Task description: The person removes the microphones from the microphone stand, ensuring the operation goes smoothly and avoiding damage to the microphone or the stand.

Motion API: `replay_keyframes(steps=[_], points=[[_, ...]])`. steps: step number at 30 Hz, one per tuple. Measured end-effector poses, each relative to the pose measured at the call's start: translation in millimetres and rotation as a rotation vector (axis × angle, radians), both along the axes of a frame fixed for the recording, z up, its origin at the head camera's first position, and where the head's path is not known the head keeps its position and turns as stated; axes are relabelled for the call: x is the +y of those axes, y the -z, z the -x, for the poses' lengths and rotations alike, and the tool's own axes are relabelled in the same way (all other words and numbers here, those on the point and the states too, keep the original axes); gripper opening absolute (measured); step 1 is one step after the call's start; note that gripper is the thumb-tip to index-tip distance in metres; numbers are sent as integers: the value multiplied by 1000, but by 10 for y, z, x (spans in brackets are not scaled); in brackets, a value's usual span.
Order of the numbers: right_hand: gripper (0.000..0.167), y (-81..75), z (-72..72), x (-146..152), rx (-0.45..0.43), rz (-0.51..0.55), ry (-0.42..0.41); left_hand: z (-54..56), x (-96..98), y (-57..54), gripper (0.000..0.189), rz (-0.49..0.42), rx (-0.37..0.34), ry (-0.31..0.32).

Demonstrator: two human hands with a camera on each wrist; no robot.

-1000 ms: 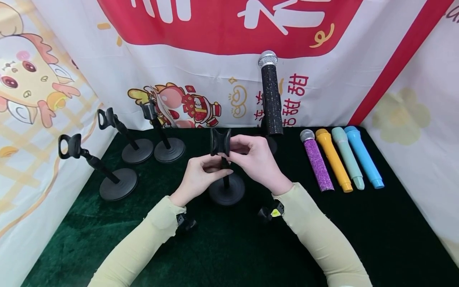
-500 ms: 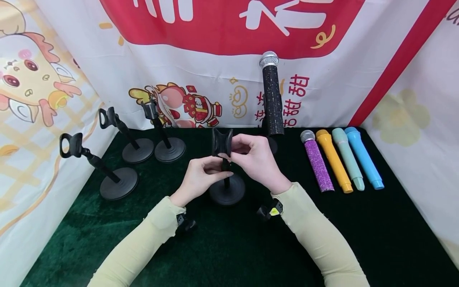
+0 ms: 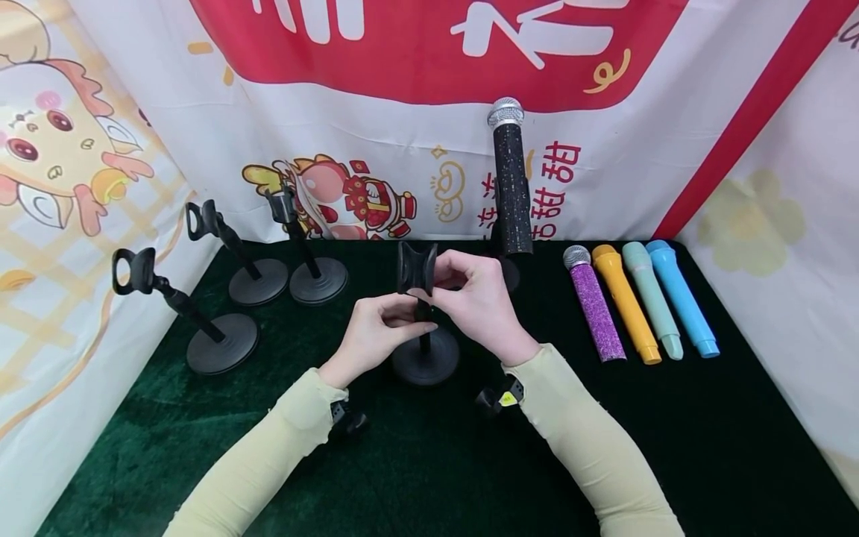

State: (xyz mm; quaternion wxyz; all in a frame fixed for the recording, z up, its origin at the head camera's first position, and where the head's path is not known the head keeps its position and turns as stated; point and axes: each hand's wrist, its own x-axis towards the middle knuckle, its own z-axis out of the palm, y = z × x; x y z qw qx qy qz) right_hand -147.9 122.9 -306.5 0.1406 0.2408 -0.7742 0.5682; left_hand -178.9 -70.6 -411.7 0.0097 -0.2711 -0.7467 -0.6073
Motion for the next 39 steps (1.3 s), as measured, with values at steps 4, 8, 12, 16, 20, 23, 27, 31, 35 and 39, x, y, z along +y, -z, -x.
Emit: replay_keyframes(steps=[4,8,12,16,20,23,27,31,35,39], points=[[11,4,36,23,-19,5,-30,6,7,4,27,-4,6,-6],[10,9,71,52,-50,7,-75,3,8,1,26,-7,-6,-11],[10,17,88,71,-56,3,-92,2,10,2,25,-9,-5,-3],[10,27,102,74,-52,6,-106,5,6,7,27,-5,3,-1],[9,111,164,98,-45,26,-141,7,1,16,26,2,3,3],[9,232,248,142,-48,39,-167,6,-1,16,28,4,-1,10],[11,327,296,170,-52,42,-162,-1,1,10,28,4,-3,11],[12,343,281,154,-50,45,-142,2,3,8,23,2,1,0],[13,366,274,144,-56,40,-134,6,8,11,22,-1,0,-6],[13,378,256,137,-56,19,-117,5,14,17,20,-5,-2,-5]])
